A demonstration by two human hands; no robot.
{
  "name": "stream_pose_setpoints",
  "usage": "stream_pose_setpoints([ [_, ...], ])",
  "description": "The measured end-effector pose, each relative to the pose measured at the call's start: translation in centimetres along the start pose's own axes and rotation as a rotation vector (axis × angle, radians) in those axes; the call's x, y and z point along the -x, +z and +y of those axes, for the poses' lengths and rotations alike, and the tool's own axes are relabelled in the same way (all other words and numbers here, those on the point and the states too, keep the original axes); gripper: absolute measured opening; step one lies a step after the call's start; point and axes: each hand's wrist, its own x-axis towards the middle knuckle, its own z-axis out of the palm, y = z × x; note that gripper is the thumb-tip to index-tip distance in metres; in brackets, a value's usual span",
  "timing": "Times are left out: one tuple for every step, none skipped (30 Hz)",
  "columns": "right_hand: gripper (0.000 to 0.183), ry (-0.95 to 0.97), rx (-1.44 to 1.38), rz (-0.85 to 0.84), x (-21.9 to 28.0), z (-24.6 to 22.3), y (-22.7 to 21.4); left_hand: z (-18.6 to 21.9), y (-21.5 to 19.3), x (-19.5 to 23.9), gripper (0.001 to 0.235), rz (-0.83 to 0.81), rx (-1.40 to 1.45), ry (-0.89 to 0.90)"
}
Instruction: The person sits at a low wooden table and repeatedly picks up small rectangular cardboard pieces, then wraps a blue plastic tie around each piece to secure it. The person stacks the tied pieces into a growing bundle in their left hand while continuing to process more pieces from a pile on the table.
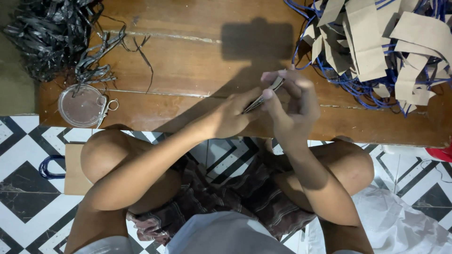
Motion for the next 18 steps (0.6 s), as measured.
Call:
stream_pose_setpoints([
  [0.033,0.003,-0.022,-0.017,-0.3,-0.2,0.0,1.3,-0.4,-0.1,0.053,-0.006,-0.007,-0.052],
  [0.035,0.007,-0.043,-0.033,-0.5,-0.4,0.0,2.5,-0.7,-0.1,0.057,-0.012,-0.014,-0.104],
  [0.035,0.007,-0.046,-0.033,-0.7,0.0,-0.6,2.2,-0.9,0.0,0.057,-0.011,-0.015,-0.105],
  [0.035,0.042,-0.104,-0.106,-0.9,0.4,-1.1,1.9,-1.0,0.1,0.052,-0.022,-0.001,-0.104],
  [0.036,0.075,-0.161,-0.176,-1.1,0.9,-1.8,1.6,-1.1,0.1,0.047,-0.035,0.013,-0.101],
  [0.036,0.075,-0.160,-0.175,-1.4,0.8,-2.2,1.7,-1.8,0.0,0.047,-0.036,0.012,-0.101],
  [0.026,0.058,-0.117,-0.171,-1.8,0.7,-2.6,1.7,-2.6,-0.2,0.046,-0.100,-0.146,-0.094],
  [0.019,0.041,-0.074,-0.167,-2.2,0.6,-3.1,1.8,-3.3,-0.4,0.046,-0.165,-0.303,-0.085],
  [0.019,0.039,-0.073,-0.165,-2.3,0.5,-3.3,2.2,-3.9,-0.3,0.046,-0.166,-0.304,-0.084],
  [0.018,0.076,-0.093,-0.094,-2.5,0.4,-3.4,2.5,-4.6,-0.3,0.036,-0.082,-0.367,-0.064],
  [0.018,0.113,-0.115,-0.024,-2.6,0.4,-3.5,2.9,-5.3,-0.2,0.039,0.002,-0.432,-0.045],
  [0.018,0.111,-0.117,-0.022,-2.5,1.7,-4.0,2.4,-5.6,-0.1,0.039,0.002,-0.435,-0.045],
  [0.020,0.133,-0.159,0.017,-2.2,3.0,-4.5,1.8,-5.8,0.1,0.031,0.172,-0.312,0.032],
  [0.023,0.156,-0.202,0.056,-1.9,4.3,-5.0,1.3,-6.0,0.3,0.025,0.340,-0.187,0.110],
  [0.023,0.155,-0.201,0.058,-1.7,4.6,-4.8,1.4,-5.9,0.0,0.025,0.338,-0.188,0.111],
  [0.025,0.175,-0.248,0.059,-1.6,4.9,-4.7,1.6,-5.7,-0.2,0.022,0.383,-0.163,0.128],
  [0.029,0.194,-0.298,0.059,-1.6,5.3,-4.5,1.8,-5.6,-0.4,0.020,0.431,-0.140,0.146],
  [0.029,0.192,-0.300,0.059,-1.8,5.2,-4.4,1.7,-6.0,-0.4,0.020,0.432,-0.142,0.147],
])
